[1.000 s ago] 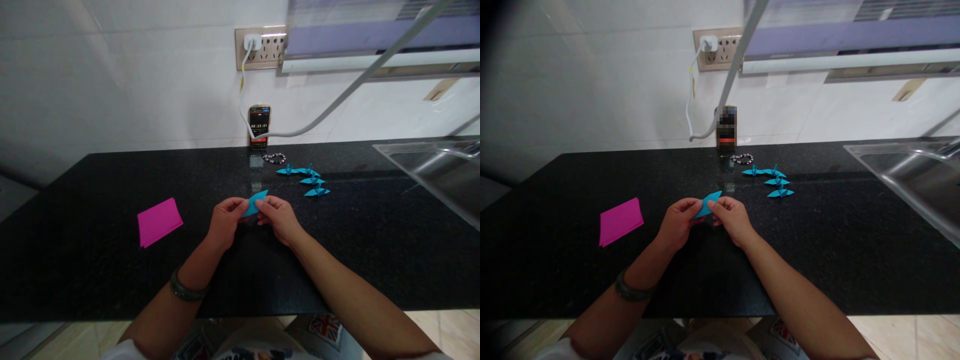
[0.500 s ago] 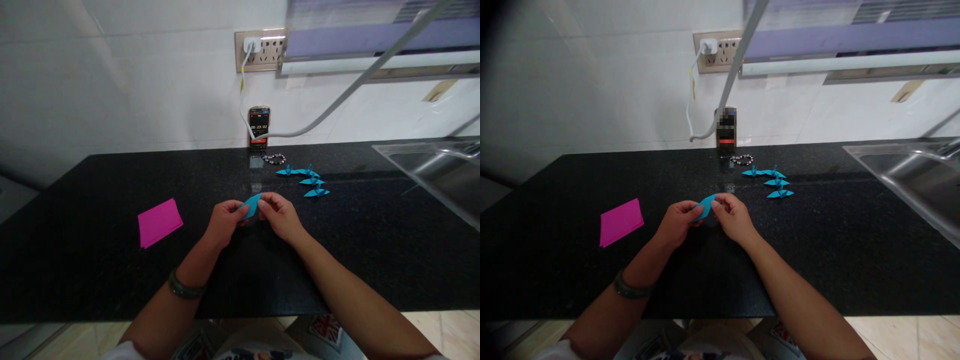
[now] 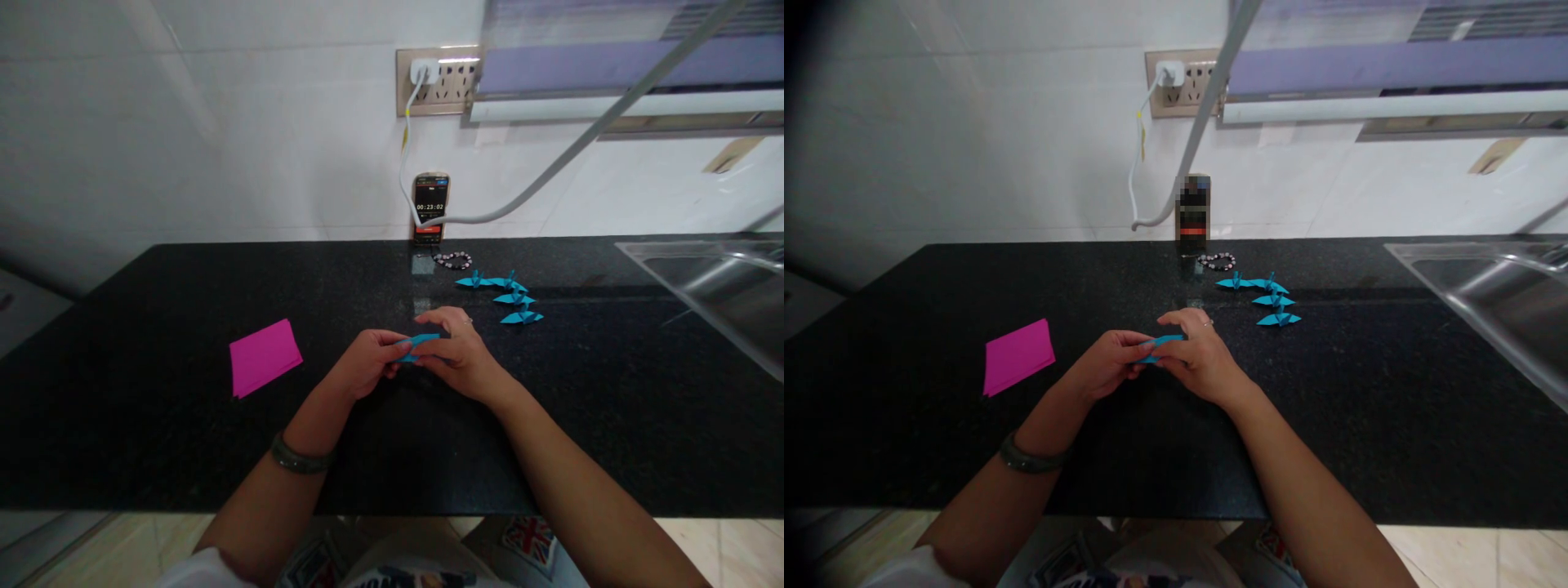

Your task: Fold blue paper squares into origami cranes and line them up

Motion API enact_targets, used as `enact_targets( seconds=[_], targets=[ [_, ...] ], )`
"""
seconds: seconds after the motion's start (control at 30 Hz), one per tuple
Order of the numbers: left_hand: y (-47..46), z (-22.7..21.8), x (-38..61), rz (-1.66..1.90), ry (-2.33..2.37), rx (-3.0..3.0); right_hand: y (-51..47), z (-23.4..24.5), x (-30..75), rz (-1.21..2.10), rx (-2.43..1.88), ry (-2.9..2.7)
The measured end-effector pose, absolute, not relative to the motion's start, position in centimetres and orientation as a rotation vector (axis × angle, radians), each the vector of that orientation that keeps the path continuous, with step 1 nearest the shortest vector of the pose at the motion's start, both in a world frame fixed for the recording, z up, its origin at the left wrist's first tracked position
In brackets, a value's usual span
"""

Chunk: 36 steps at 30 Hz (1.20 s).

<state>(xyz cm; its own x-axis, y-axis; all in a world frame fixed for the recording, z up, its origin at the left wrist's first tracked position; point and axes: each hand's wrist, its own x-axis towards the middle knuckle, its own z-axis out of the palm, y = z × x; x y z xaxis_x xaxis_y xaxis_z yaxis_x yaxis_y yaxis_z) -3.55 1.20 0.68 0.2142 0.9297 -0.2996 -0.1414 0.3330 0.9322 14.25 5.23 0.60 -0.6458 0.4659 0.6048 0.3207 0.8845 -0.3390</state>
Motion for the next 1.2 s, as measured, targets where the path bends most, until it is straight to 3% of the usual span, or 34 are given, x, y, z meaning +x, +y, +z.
enact_targets(
  seconds=[0.5, 0.97, 1.2],
  targets=[
    [1.4, 0.0, -3.0, 0.932, 1.219, 1.080, 4.5, 0.7, 13.6, 0.401, -0.693, -2.380],
    [1.2, 0.3, -2.8, 0.905, 1.211, 1.078, 4.7, 0.0, 13.4, 0.888, -0.914, -2.075],
    [1.2, 0.6, -3.0, 0.926, 1.127, 1.021, 5.2, -0.1, 13.7, 0.821, -0.775, -2.064]
  ],
)
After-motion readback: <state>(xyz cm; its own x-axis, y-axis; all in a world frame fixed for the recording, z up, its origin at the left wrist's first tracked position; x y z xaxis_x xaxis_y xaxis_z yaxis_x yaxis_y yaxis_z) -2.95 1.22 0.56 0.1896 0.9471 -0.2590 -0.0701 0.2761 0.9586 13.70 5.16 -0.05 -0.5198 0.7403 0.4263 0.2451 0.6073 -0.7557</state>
